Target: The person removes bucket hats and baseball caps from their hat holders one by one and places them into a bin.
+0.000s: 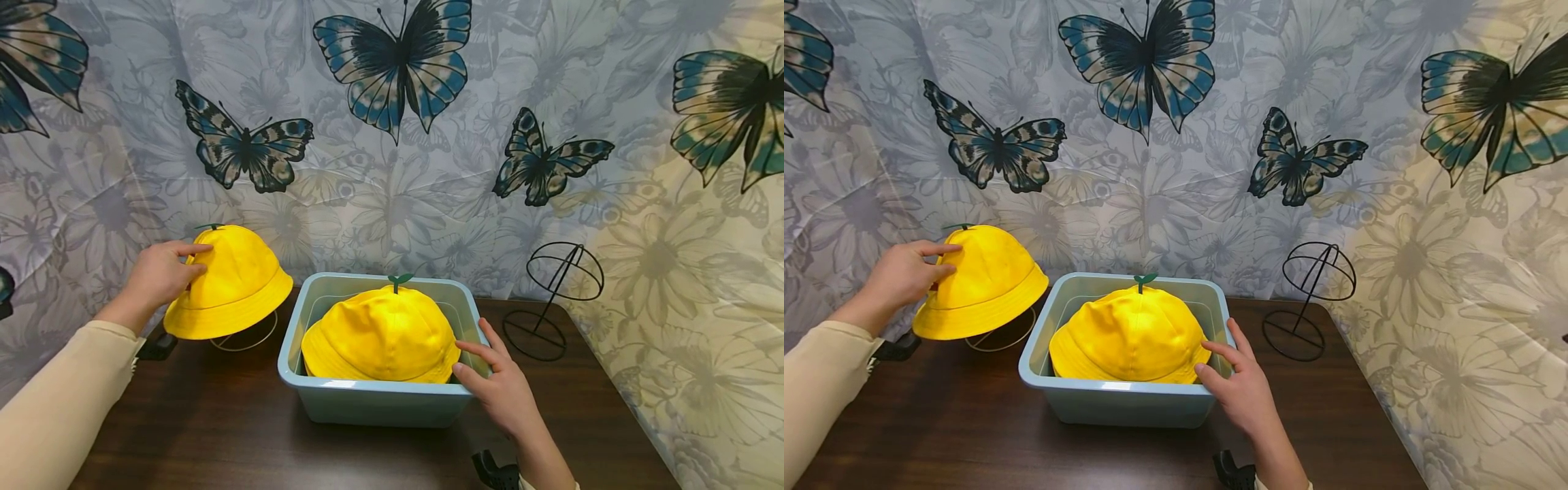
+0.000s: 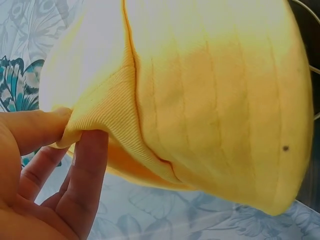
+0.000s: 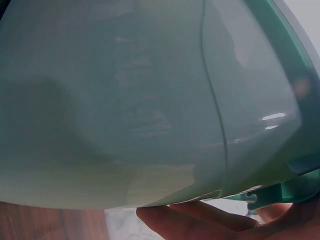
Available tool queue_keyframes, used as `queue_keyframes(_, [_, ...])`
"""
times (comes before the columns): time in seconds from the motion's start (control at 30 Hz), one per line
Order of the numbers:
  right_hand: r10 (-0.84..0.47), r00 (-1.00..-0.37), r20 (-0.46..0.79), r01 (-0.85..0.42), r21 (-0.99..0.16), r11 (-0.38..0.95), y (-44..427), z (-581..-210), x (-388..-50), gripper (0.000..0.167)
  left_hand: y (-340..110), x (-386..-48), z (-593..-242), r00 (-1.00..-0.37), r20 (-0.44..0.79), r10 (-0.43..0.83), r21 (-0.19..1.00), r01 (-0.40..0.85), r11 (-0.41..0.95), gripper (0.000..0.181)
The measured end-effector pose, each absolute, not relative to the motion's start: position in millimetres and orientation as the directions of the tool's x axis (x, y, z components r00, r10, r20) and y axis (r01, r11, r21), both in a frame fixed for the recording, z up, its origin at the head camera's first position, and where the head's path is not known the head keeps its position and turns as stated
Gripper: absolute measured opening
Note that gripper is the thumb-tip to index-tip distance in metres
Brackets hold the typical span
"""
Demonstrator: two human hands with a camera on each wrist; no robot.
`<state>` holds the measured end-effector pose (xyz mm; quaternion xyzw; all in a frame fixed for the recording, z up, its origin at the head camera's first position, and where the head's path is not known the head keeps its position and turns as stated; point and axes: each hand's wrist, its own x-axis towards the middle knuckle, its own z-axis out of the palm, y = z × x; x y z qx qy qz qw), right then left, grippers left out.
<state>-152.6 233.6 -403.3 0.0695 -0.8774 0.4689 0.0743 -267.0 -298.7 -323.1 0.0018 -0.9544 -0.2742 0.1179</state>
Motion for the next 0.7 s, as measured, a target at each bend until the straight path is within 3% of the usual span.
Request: queue_keyframes(0.7, [-0.047,-0.978,0.201,-0.193,-0.808,0.557,234,-405,-153,0.037,-297,-269,-307,-0.963,0.244,-0.113,0.533,0.036,0.845,0.04])
